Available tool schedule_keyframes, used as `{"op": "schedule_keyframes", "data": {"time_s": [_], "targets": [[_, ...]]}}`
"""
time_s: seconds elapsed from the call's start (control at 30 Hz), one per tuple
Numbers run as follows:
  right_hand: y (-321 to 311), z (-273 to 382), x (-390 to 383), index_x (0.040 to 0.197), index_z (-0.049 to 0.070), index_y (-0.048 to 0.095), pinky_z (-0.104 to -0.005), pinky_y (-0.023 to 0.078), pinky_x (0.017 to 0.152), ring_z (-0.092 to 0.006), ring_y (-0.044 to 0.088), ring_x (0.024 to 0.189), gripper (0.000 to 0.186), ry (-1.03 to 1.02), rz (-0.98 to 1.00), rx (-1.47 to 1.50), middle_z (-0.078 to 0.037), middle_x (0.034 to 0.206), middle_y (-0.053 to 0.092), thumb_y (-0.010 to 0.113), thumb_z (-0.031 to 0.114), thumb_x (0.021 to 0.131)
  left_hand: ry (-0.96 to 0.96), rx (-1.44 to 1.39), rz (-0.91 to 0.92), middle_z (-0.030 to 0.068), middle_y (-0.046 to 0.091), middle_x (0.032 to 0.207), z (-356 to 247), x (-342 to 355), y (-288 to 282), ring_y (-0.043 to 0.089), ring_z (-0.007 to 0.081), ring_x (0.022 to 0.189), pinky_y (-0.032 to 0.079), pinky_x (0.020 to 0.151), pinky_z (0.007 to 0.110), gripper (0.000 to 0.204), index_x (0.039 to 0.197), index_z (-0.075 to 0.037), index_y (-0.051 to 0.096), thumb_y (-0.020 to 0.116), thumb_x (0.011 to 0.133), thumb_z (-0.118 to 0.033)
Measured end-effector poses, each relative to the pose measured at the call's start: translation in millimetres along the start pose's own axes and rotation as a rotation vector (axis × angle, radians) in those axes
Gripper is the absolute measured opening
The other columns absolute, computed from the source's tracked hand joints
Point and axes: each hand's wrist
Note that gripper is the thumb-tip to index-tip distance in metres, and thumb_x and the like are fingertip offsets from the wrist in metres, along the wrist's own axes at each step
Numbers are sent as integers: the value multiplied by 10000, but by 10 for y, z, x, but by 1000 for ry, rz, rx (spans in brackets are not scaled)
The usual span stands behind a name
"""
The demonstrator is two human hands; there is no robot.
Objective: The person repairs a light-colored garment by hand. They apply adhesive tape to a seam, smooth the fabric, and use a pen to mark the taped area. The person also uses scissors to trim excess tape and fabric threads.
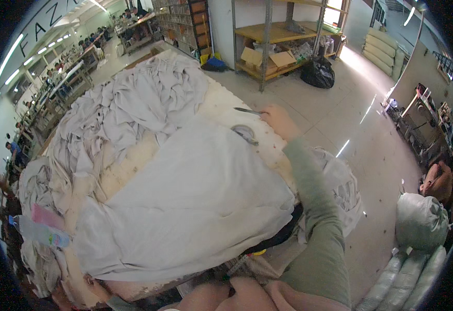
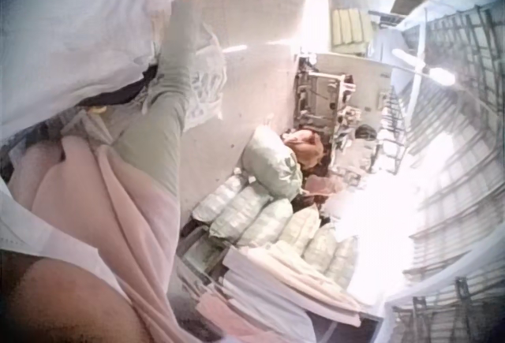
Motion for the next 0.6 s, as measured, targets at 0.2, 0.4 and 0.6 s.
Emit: {"op": "schedule_keyframes", "data": {"time_s": [0.2,0.4,0.6], "targets": [[-436,261,-558,988,7,674,-401,468,697,-316,609,725,213,176,280,81,-166,885,615,555,139,873,57,103,60,88,480,942,-172,-117,55,464,225,914,366,916,324,132,927,0,474,491,801,-36],[356,309,-232,924,4,679,-421,452,691,-362,591,731,197,-98,-89,-43,-197,816,611,569,157,861,-14,3,55,74,482,930,-310,-121,97,462,206,920,366,916,313,78,893,-26,475,485,815,-25],[749,380,476,801,-39,639,-449,453,781,-382,576,908,273,1,6,21,-231,890,603,554,214,859,-92,-87,58,67,501,961,-310,-136,42,485,197,960,380,924,313,93,884,-47,469,495,807,-2]]}}
Point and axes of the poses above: each hand's wrist, its own x-axis towards the middle knuckle, its own y-axis out of the palm, z = x × y
